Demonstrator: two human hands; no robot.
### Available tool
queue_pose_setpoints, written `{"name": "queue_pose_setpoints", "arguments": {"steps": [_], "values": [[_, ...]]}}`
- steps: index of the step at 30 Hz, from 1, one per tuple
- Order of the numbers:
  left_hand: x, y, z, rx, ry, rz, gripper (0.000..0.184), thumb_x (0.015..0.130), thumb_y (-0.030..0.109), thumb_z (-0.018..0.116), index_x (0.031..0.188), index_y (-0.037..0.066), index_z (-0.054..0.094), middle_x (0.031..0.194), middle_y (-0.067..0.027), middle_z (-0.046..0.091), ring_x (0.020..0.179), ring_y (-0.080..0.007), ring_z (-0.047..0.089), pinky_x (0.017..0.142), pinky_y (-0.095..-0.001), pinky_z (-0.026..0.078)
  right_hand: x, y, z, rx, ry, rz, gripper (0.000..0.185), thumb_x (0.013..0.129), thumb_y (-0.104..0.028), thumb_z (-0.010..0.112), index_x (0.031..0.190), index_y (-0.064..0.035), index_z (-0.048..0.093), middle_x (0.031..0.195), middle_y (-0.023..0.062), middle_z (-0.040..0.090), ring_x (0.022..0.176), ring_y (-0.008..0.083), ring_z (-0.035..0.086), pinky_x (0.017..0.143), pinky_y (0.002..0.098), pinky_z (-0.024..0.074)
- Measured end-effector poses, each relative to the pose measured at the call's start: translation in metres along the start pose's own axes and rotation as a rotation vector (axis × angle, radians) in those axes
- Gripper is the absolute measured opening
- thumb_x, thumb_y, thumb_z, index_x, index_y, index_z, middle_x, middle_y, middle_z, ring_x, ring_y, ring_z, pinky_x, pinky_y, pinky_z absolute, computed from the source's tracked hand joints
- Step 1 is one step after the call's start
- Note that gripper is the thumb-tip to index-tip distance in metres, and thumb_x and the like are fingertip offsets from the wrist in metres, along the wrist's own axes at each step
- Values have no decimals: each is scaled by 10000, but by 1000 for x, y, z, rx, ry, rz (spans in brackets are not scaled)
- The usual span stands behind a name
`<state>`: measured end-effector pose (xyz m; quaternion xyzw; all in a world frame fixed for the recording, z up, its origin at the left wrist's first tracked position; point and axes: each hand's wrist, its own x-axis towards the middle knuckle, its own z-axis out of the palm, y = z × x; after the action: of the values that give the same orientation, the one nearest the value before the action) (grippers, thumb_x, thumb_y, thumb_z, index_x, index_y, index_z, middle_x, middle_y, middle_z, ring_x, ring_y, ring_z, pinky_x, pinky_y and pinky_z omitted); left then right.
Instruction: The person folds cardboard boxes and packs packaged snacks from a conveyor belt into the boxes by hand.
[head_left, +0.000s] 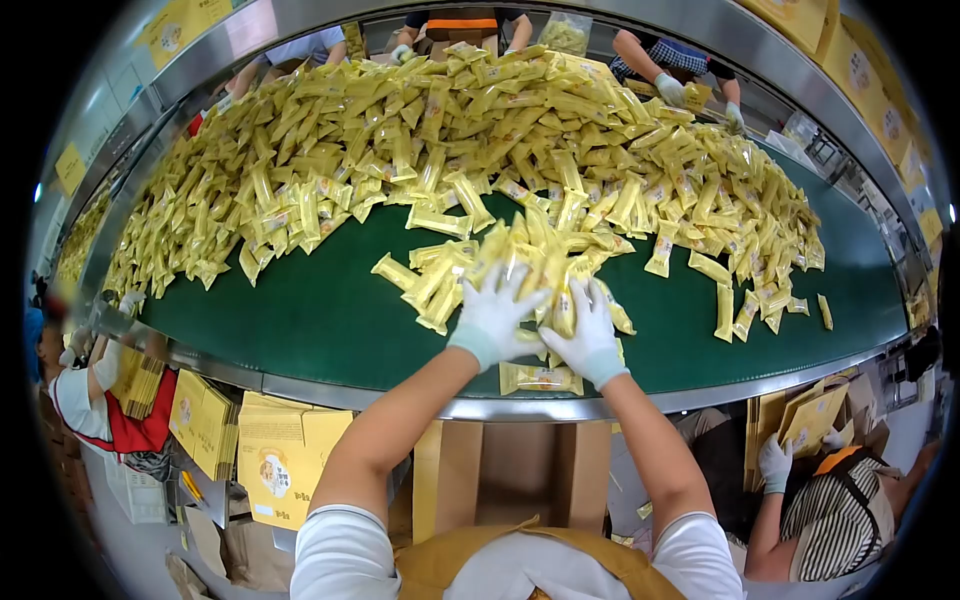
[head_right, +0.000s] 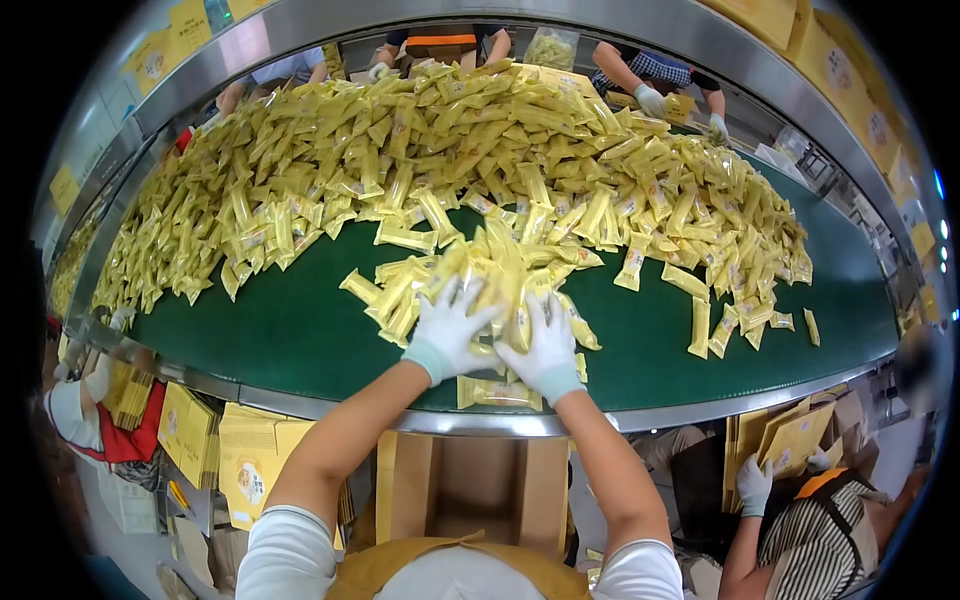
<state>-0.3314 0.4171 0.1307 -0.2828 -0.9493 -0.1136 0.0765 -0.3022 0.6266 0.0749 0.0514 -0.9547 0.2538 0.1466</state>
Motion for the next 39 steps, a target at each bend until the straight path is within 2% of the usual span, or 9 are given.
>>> {"name": "queue_pose_setpoints", "arguments": {"steps": [3,7,12,15,23,24,27,33,39], "values": [[21,-48,27,6,60,-132,701,753,611,686,1369,294,582,1571,-106,381,1478,-361,277,1103,-727,206,31,13,12,-212,-56,78,932,780,-471,712,1568,-245,269,1548,249,324,1379,505,351,1079,592,367],[2,-89,19,109,-14,-175,525,778,480,687,1244,240,653,1553,-113,403,1444,-365,330,1103,-683,257,42,38,-5,-141,-135,134,861,811,-430,664,1560,-239,284,1257,208,575,1120,399,596,946,524,474],[-54,-105,21,-160,97,-41,355,828,297,689,1146,140,687,1484,-125,486,1253,-299,550,1154,-489,310,-1,62,-12,-294,-149,89,729,792,-459,672,1443,-174,507,1426,225,477,1340,410,443,1107,530,336],[-72,-105,5,-208,9,-13,320,837,224,687,1144,134,686,1455,-119,520,1294,-326,517,1129,-526,335,-23,70,-21,-336,-170,132,685,780,-491,677,1360,-135,595,1492,235,409,1415,427,337,1153,526,259],[-61,-95,8,-89,18,-389,682,907,338,645,1491,88,396,1408,-199,541,1192,-366,590,980,-446,493,-25,24,-47,-304,-18,171,632,748,-482,782,1225,-98,627,1255,203,597,1135,356,560,961,483,420],[-43,-87,-5,-59,-245,-544,754,918,381,644,1520,55,328,1362,-219,571,1189,-367,596,994,-445,487,-19,28,-33,-426,-18,140,577,755,-447,794,1177,-99,611,1129,145,653,1002,309,609,864,464,460],[-23,-101,0,-70,-408,-521,748,922,394,644,1516,58,339,1297,-226,606,1188,-376,595,1004,-444,481,-2,42,-12,-556,-60,142,546,758,-410,802,1156,-92,605,1107,124,658,1020,309,619,849,454,484],[-59,-124,-49,-277,-146,-299,525,827,132,692,1330,54,559,1240,-200,628,1213,-376,565,1073,-419,404,-23,49,-76,52,16,57,526,759,-133,794,1220,-30,563,1129,194,590,1053,390,592,908,434,499],[-97,-135,-13,46,-137,0,435,825,90,667,1251,145,597,1186,-106,650,1147,-312,592,1052,-470,366,-58,18,-72,-134,-384,129,448,733,-211,834,1105,-67,628,1029,155,629,998,362,623,892,431,511]]}}
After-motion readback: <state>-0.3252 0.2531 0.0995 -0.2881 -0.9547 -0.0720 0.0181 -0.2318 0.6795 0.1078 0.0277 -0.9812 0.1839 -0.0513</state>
